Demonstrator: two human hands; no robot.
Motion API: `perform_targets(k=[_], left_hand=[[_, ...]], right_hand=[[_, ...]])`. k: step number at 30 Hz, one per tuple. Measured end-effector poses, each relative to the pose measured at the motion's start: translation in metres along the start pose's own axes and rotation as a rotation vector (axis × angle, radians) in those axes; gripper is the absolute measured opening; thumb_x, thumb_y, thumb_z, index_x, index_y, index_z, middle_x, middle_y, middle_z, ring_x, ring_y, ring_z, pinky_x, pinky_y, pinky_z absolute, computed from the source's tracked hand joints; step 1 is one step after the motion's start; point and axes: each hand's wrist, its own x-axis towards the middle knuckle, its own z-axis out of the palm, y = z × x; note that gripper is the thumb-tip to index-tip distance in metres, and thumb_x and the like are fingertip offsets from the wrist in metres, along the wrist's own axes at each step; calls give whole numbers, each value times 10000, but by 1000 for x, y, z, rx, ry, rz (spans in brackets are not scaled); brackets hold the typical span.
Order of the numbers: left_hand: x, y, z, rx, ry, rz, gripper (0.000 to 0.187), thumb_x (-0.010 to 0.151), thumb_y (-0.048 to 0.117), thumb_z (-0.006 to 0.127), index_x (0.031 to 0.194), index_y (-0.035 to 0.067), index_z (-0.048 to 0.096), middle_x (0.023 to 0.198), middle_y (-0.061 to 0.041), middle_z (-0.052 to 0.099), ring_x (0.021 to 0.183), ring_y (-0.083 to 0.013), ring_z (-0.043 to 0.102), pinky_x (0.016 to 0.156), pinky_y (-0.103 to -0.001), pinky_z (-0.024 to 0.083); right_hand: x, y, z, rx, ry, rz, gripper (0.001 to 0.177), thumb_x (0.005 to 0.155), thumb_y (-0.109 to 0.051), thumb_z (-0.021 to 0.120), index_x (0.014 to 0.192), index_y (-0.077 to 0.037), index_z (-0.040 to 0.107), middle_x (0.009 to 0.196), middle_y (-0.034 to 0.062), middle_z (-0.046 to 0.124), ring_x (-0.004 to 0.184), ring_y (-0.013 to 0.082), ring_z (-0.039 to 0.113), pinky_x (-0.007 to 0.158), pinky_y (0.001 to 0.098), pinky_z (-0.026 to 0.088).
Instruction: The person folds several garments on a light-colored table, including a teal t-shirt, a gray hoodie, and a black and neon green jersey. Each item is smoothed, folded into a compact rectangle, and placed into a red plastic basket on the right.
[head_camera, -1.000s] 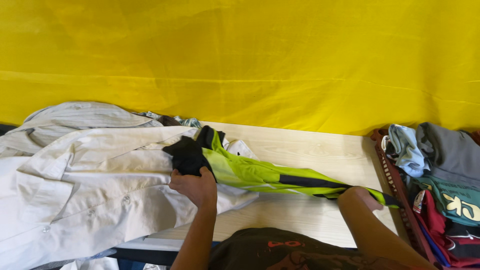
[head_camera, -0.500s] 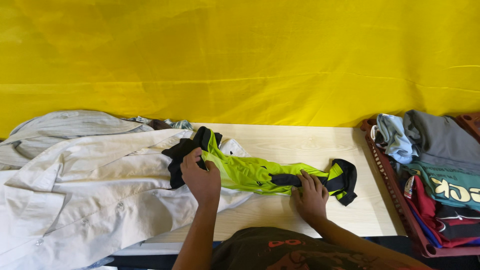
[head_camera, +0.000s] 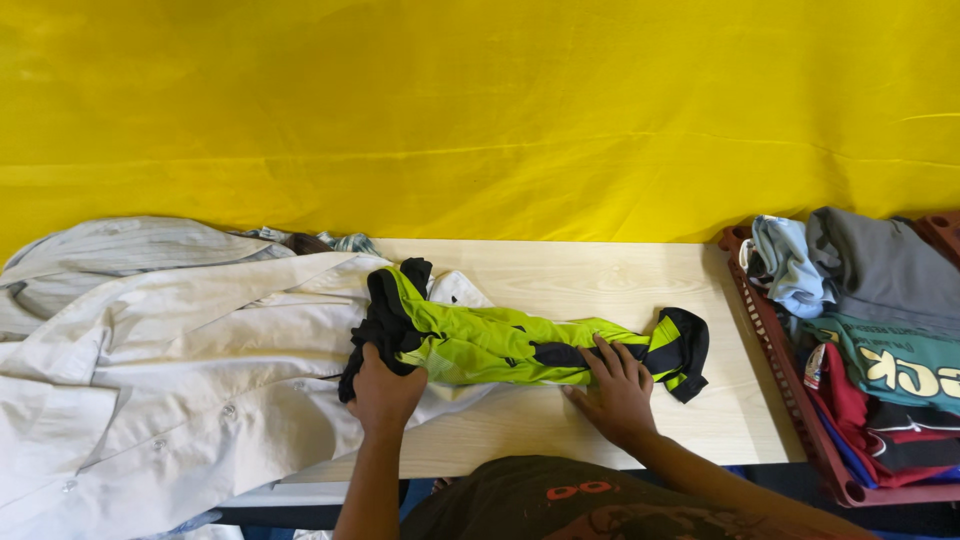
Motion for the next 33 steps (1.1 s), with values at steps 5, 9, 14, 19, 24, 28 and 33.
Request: perform_targets(k=[5,9,14,19,24,28,33], left_hand=[[6,4,7,29,23,-40,986,649,656,828,1362,89,450,1276,-184,644,1232,-425,555,954,-656,380],[23,9,6,55,0,-149,985,695,711,754,1424,130,439,1282,-181,672,1222,-414,607,979,-621,420],[24,10,18,84,67,-210,844,787,693,677,1400,138,509,1261,-169,711,1214,-417,633,969,-630,440],[13,0,34,-169,236,-217,645,909,520,672,1409,131,548,1258,-182,684,1194,-407,608,990,-602,411],[-5,-22,32,-731,258,-33,456,1002,245,604,1384,5,540,1277,-145,642,1124,-294,633,943,-379,488],[-28,-39,34,-509,464,70,365,1004,141,605,1314,-52,601,1205,-193,568,1099,-328,608,957,-398,471],[-47,-41,31,-141,800,-178,345,880,84,646,1201,-26,583,1257,-206,497,1186,-405,510,963,-547,446]], right_hand=[[0,0,-3,43,25,8,699,843,-579,647,1427,-215,521,1599,45,352,1479,300,259,1141,551,166],[7,4,-7,78,-16,17,692,831,-578,688,1388,-198,536,1561,59,380,1434,308,282,1117,557,161],[25,20,-14,142,-18,11,510,851,-473,686,1302,-243,629,1424,20,516,1334,267,401,1056,498,260],[40,38,-12,194,10,-19,343,920,-360,644,1227,-212,685,1321,-15,591,1226,253,475,953,467,324],[41,49,-3,240,38,-27,266,933,-283,643,1172,-195,719,1302,-40,614,1165,247,507,942,452,340],[35,52,-2,259,110,-136,281,945,-247,627,1211,-192,697,1311,-21,619,1209,254,509,945,457,347],[26,59,-10,342,125,-158,538,902,-228,665,1399,-78,520,1360,106,579,1264,305,484,1009,477,338]])
